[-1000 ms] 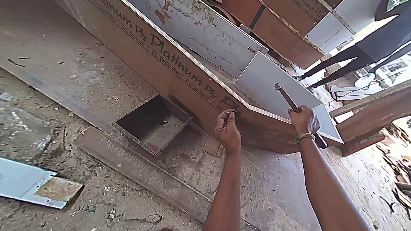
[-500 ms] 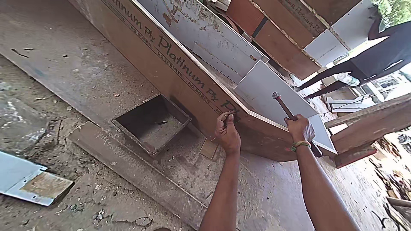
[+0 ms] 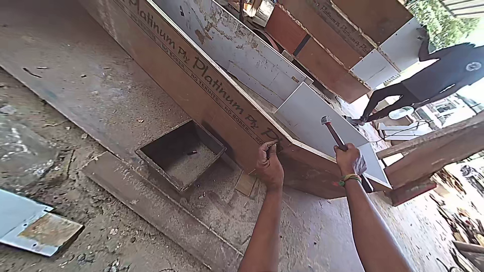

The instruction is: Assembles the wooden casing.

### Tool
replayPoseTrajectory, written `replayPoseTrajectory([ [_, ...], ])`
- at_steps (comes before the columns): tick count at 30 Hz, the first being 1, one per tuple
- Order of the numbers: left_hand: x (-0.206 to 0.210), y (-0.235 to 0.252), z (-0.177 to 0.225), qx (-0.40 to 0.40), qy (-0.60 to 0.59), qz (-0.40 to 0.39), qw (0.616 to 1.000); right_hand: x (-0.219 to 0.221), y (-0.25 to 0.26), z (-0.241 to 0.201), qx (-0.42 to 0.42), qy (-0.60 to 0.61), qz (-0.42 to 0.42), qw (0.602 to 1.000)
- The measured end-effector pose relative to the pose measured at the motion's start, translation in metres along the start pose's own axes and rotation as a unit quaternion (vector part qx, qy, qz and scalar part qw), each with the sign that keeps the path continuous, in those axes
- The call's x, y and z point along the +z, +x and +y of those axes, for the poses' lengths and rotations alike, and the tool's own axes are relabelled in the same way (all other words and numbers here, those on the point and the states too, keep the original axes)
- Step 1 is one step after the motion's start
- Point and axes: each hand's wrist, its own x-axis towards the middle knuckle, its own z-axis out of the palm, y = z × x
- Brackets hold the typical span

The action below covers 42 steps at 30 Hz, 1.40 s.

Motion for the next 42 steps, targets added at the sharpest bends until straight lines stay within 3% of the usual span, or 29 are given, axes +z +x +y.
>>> replayPoseTrajectory([
  [8, 0.005, -0.001, -0.004, -0.019, 0.012, 0.030, 0.999, -0.001, -0.015, -0.002, -0.005, 0.068, 0.103, 0.992],
  [12, 0.008, -0.001, -0.006, -0.019, 0.015, 0.043, 0.999, -0.023, -0.015, -0.009, -0.120, -0.001, 0.097, 0.988],
  [15, 0.006, -0.002, -0.007, -0.035, -0.003, 0.038, 0.999, -0.067, -0.037, -0.024, -0.209, 0.007, 0.024, 0.978],
  [17, 0.005, -0.001, -0.009, -0.039, -0.013, 0.034, 0.999, -0.090, -0.065, -0.033, -0.240, 0.093, -0.056, 0.965],
  [21, 0.000, 0.001, -0.013, -0.032, -0.015, 0.012, 0.999, -0.121, -0.134, -0.040, -0.222, 0.317, -0.231, 0.892],
  [24, -0.002, 0.002, -0.018, -0.017, -0.017, 0.003, 1.000, -0.125, -0.161, -0.037, -0.262, 0.366, -0.264, 0.853],
  [29, -0.003, 0.001, -0.020, 0.012, 0.007, -0.001, 1.000, -0.109, -0.165, -0.047, -0.369, 0.211, -0.140, 0.894],
  [31, -0.002, 0.000, -0.020, 0.024, 0.021, 0.005, 0.999, -0.107, -0.167, -0.058, -0.392, 0.174, -0.127, 0.894],
  [34, 0.000, 0.000, -0.017, 0.046, 0.050, 0.021, 0.997, -0.111, -0.175, -0.072, -0.476, 0.148, -0.087, 0.862],
  [38, 0.002, -0.004, -0.021, 0.037, 0.064, 0.037, 0.997, -0.116, -0.166, -0.071, -0.654, -0.025, 0.083, 0.752],
  [40, 0.002, -0.003, -0.024, 0.026, 0.063, 0.041, 0.997, -0.116, -0.161, -0.072, -0.648, -0.140, 0.101, 0.741],
  [42, 0.002, -0.002, -0.021, 0.039, 0.058, 0.037, 0.997, -0.120, -0.161, -0.079, -0.599, -0.212, 0.063, 0.770],
])
